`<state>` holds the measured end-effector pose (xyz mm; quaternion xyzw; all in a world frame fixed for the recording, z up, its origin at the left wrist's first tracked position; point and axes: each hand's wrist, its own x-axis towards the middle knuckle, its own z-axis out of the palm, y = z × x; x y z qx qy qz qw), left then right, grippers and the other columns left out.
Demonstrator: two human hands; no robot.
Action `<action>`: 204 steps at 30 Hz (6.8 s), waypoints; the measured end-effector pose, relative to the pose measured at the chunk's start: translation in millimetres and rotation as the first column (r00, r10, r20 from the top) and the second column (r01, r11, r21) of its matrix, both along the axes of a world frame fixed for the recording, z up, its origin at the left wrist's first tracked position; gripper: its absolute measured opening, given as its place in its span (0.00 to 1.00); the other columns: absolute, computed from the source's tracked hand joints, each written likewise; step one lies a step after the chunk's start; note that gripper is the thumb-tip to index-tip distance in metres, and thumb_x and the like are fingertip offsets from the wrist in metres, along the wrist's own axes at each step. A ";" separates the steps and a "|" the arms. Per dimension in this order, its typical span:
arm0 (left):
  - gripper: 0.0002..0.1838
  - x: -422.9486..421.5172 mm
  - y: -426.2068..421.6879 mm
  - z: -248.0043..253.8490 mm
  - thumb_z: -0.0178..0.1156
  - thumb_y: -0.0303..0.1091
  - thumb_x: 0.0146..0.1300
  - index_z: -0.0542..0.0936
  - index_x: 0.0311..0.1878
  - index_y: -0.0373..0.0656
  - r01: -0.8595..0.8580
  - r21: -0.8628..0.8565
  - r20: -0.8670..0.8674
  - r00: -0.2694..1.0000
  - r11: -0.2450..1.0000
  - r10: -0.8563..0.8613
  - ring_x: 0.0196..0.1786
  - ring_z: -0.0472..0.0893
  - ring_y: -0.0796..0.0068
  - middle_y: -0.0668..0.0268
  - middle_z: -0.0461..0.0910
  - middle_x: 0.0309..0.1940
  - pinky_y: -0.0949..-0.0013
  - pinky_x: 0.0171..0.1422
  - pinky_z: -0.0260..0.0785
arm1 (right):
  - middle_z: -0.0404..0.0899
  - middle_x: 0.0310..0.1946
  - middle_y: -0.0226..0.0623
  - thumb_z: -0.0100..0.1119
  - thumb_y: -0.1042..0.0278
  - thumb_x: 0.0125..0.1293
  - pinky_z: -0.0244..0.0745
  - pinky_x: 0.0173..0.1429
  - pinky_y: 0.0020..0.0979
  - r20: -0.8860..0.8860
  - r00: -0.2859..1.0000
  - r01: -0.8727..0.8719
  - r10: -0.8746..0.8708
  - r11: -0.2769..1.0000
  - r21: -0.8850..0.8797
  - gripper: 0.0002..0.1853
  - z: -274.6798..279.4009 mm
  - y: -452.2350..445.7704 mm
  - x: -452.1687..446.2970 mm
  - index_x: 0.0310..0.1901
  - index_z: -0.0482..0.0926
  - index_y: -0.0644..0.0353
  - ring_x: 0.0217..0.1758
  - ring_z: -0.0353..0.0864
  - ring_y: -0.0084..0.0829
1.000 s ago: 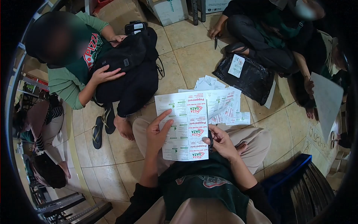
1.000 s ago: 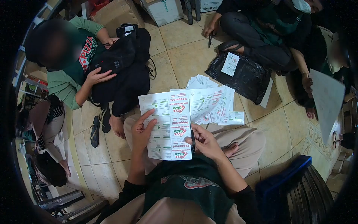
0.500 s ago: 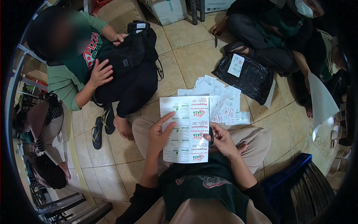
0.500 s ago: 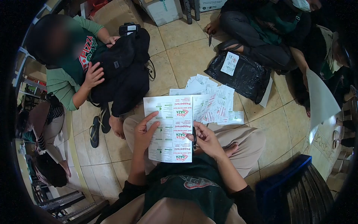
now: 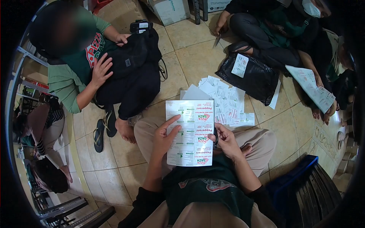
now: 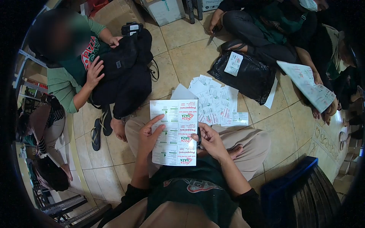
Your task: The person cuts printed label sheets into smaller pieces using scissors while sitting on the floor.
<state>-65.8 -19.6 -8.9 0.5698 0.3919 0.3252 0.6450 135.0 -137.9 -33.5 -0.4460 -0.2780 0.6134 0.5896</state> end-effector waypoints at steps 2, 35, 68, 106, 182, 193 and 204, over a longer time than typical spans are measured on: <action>0.19 0.0 -0.1 -2.6 0.58 0.23 0.62 0.75 0.57 0.38 0.015 0.022 -0.008 1.000 1.000 -0.015 0.43 0.75 0.85 0.65 0.79 0.46 0.82 0.47 0.67 | 0.76 0.46 0.31 0.59 0.71 0.63 0.68 0.52 0.19 -0.025 1.000 0.016 -0.017 1.000 -0.024 0.23 0.5 1.6 0.9 0.58 0.66 0.68 0.49 0.74 0.17; 0.39 -108.1 -2.5 34.5 0.63 0.28 0.54 0.58 0.69 0.43 0.172 0.141 -0.482 0.872 0.975 -0.084 0.59 0.71 0.62 0.50 0.69 0.58 0.65 0.60 0.63 | 0.78 0.42 0.33 0.58 0.56 0.64 0.69 0.43 0.25 0.092 0.982 0.181 -0.166 0.963 -0.202 0.22 -77.1 54.5 81.9 0.55 0.71 0.60 0.38 0.79 0.24; 0.57 92.1 108.2 -144.0 0.66 0.59 0.45 0.47 0.70 0.39 0.310 0.104 -0.977 0.208 0.945 0.039 0.68 0.54 0.38 0.44 0.49 0.67 0.36 0.69 0.43 | 0.80 0.34 0.40 0.61 0.80 0.58 0.74 0.40 0.26 0.089 0.968 0.241 -0.236 0.969 -0.056 0.09 -134.5 61.0 25.3 0.31 0.68 0.60 0.34 0.78 0.25; 0.22 94.8 92.5 -70.0 0.51 0.28 0.65 0.65 0.62 0.38 0.124 -0.028 0.208 0.971 0.992 -0.116 0.52 0.74 0.76 0.65 0.74 0.51 0.70 0.54 0.68 | 0.76 0.36 0.34 0.53 0.56 0.68 0.70 0.47 0.35 -0.174 0.903 0.400 -0.393 0.916 0.009 0.17 -100.0 47.2 50.3 0.53 0.67 0.54 0.35 0.76 0.30; 0.13 55.5 42.3 -29.0 0.56 0.33 0.66 0.77 0.47 0.33 -0.127 -0.023 0.217 0.968 0.992 0.129 0.38 0.78 0.83 0.65 0.81 0.39 0.77 0.41 0.70 | 0.73 0.46 0.31 0.67 0.80 0.52 0.68 0.55 0.27 0.153 0.968 -0.204 0.197 0.979 0.029 0.30 -5.7 -38.8 39.9 0.58 0.68 0.62 0.50 0.72 0.24; 0.13 51.1 32.9 -4.6 0.56 0.34 0.65 0.78 0.45 0.32 -0.057 0.042 0.044 0.998 0.997 0.055 0.36 0.77 0.85 0.65 0.82 0.37 0.78 0.39 0.69 | 0.74 0.51 0.38 0.65 0.73 0.56 0.70 0.53 0.25 0.021 0.981 -0.194 0.193 0.976 0.101 0.37 4.4 -28.9 42.7 0.67 0.59 0.64 0.46 0.75 0.24; 0.12 48.5 34.8 -5.2 0.57 0.34 0.64 0.79 0.43 0.33 -0.074 0.051 0.027 0.997 0.996 0.072 0.34 0.77 0.86 0.65 0.82 0.35 0.78 0.38 0.69 | 0.74 0.50 0.38 0.63 0.74 0.57 0.70 0.48 0.23 -0.015 0.973 -0.226 0.229 0.969 0.103 0.36 7.9 -26.1 42.5 0.67 0.59 0.63 0.41 0.74 0.22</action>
